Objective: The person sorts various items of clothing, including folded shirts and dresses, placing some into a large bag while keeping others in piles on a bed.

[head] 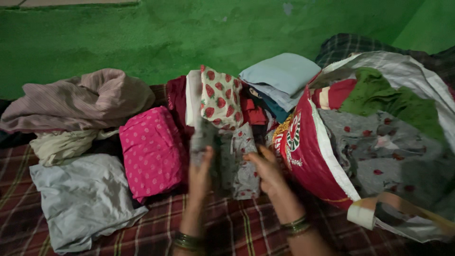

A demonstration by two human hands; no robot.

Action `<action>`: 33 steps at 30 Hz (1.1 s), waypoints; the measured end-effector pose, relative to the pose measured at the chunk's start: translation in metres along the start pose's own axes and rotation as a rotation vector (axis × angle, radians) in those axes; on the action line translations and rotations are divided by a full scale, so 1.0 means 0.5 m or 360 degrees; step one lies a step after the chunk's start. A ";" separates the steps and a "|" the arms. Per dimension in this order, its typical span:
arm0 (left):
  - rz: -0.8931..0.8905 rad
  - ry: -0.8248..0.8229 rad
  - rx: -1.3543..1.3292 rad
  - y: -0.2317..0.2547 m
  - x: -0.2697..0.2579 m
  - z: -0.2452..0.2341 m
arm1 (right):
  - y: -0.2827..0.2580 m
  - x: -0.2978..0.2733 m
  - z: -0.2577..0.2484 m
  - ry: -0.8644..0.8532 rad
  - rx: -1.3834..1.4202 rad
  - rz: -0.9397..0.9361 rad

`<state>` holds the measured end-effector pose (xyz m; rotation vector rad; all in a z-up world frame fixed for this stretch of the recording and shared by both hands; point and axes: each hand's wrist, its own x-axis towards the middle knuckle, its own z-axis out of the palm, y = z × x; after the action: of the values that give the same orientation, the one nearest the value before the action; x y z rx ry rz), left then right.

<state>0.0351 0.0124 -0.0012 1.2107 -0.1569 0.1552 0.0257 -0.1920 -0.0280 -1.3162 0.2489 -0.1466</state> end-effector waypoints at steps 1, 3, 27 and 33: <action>0.0005 -0.0065 0.0007 0.004 -0.016 0.031 | 0.006 -0.001 0.005 0.0036 0.0124 0.0092; 0.0504 -0.0073 0.0732 0.024 -0.050 0.088 | 0.017 -0.006 0.018 0.0022 0.0277 0.0005; -0.0057 -0.0135 0.0000 0.139 -0.048 0.057 | -0.187 -0.107 0.026 -0.0222 0.0468 -0.0173; -0.0048 -0.0280 -0.0067 0.178 -0.060 0.063 | -0.203 -0.120 0.025 -0.0306 0.0493 -0.0240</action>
<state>-0.0133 0.0124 0.0851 1.1840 -0.2938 0.0186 -0.0252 -0.1907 0.0792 -1.0317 -0.0371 -0.1773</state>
